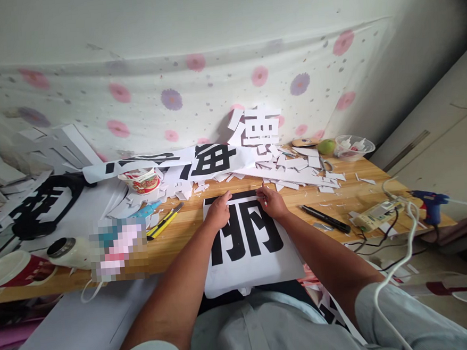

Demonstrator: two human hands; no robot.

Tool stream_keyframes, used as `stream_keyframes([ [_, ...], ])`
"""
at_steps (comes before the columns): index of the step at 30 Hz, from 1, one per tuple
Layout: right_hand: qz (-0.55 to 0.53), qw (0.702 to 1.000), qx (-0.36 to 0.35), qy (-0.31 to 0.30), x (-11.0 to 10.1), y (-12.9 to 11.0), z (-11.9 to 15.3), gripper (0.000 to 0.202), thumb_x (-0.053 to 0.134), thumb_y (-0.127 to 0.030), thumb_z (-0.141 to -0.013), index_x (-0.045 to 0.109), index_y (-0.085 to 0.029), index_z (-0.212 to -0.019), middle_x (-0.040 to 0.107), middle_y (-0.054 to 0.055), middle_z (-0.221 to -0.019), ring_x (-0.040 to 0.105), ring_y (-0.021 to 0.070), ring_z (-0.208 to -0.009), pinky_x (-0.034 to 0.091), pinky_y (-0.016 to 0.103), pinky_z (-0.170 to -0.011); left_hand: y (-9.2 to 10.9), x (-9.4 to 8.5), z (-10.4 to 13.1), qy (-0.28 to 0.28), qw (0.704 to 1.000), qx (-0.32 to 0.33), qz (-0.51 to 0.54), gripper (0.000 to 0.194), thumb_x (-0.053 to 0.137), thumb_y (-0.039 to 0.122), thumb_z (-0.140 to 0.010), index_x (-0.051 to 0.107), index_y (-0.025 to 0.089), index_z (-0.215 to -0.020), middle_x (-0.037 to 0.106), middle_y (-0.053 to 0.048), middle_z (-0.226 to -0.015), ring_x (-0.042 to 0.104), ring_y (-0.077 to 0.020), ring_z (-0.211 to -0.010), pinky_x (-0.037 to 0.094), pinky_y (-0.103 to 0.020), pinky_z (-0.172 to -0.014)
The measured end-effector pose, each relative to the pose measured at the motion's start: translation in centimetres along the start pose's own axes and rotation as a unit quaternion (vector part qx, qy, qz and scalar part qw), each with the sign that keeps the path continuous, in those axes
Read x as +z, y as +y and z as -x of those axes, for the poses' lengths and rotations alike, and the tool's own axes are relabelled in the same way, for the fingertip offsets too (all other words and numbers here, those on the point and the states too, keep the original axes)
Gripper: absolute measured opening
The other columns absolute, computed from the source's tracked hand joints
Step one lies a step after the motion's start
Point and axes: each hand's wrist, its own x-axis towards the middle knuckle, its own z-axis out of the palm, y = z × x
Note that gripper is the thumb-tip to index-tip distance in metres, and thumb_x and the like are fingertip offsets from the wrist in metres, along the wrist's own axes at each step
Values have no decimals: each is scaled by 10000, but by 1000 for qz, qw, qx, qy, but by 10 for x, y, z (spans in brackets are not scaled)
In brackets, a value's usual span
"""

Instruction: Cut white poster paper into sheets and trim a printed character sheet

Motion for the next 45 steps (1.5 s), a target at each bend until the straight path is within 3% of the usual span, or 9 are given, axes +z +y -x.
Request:
stream_keyframes([
  [16,2,1000,-1,2,-1,0,1,286,623,-182,-879,674,-267,-1147,793,68,-1069,784,268,-1001,633,423,-923,1,-11,-4,-38,995,-47,77,667,483,92,-1039,446,283,-1677,654,-65,-1567,579,-233,-1484,418,-433,-1273],
  [39,2,1000,5,-2,-3,-6,0,266,625,-188,-874,671,-265,-1125,794,68,-1067,790,265,-991,632,424,-925,4,-12,-3,-39,994,-56,85,669,484,92,-1030,452,265,-1675,649,-77,-1571,580,-241,-1484,431,-444,-1260],
  [45,0,1000,10,-3,-3,-6,0,266,625,-194,-871,671,-263,-1124,798,72,-1074,792,264,-994,634,426,-932,9,-14,-2,-36,995,-54,72,673,580,140,-1017,463,278,-1665,659,-80,-1559,595,-259,-1468,426,-450,-1259],
])
